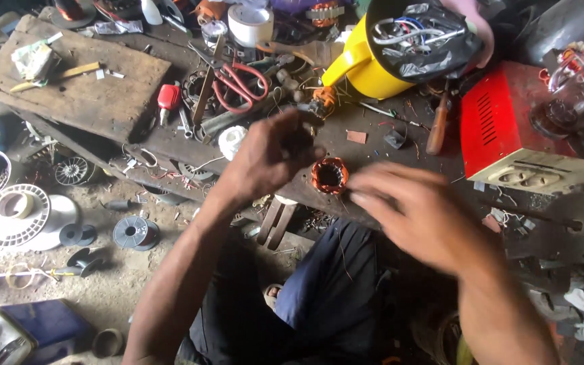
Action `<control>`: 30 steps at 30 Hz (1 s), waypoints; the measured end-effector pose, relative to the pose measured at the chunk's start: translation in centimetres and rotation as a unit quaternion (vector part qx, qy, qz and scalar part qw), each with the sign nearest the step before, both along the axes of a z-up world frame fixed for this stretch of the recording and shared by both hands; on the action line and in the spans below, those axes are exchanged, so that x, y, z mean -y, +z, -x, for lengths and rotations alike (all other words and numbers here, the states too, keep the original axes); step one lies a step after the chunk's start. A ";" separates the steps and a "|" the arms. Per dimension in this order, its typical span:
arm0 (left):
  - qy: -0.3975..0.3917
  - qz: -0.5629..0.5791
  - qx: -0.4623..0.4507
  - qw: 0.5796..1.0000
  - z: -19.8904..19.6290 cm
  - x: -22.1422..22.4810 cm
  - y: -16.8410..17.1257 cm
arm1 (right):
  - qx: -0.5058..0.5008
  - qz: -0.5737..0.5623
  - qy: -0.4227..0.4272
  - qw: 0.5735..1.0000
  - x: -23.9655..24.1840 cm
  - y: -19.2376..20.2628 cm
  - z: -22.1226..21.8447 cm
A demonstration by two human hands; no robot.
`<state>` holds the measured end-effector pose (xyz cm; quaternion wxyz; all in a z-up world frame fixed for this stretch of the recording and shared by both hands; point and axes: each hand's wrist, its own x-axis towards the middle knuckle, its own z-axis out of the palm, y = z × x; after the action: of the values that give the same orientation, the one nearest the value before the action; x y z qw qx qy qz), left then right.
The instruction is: Connecting and organizing thin copper coil wires on an electric motor stator at a repair bench.
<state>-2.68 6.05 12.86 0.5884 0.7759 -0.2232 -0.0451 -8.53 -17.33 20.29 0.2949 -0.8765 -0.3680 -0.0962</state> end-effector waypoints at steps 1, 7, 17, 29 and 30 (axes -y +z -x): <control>0.008 0.034 0.030 0.999 -0.3 0.1 0.2 | -0.094 0.045 -0.018 0.994 -1.2 -0.4 -1.3; 0.019 0.122 0.083 0.989 -1.5 0.7 1.9 | -0.017 0.052 -0.047 0.997 -1.3 -12.1 -7.0; 0.230 0.282 0.123 0.923 1.0 2.6 -2.2 | -0.022 -0.009 -0.052 0.998 -0.4 -16.1 -8.9; 0.198 -0.032 0.138 0.970 3.2 5.4 -12.3 | -0.061 0.035 -0.096 0.993 0.2 -12.1 -8.3; 0.198 -0.031 0.138 0.970 2.5 5.4 -13.2 | -0.061 0.036 -0.097 0.993 0.3 -11.9 -8.3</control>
<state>-5.19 0.69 -0.29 0.5252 0.8209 -0.1429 0.1727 -0.24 -17.60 8.43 0.2742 -0.9222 -0.2664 -0.0577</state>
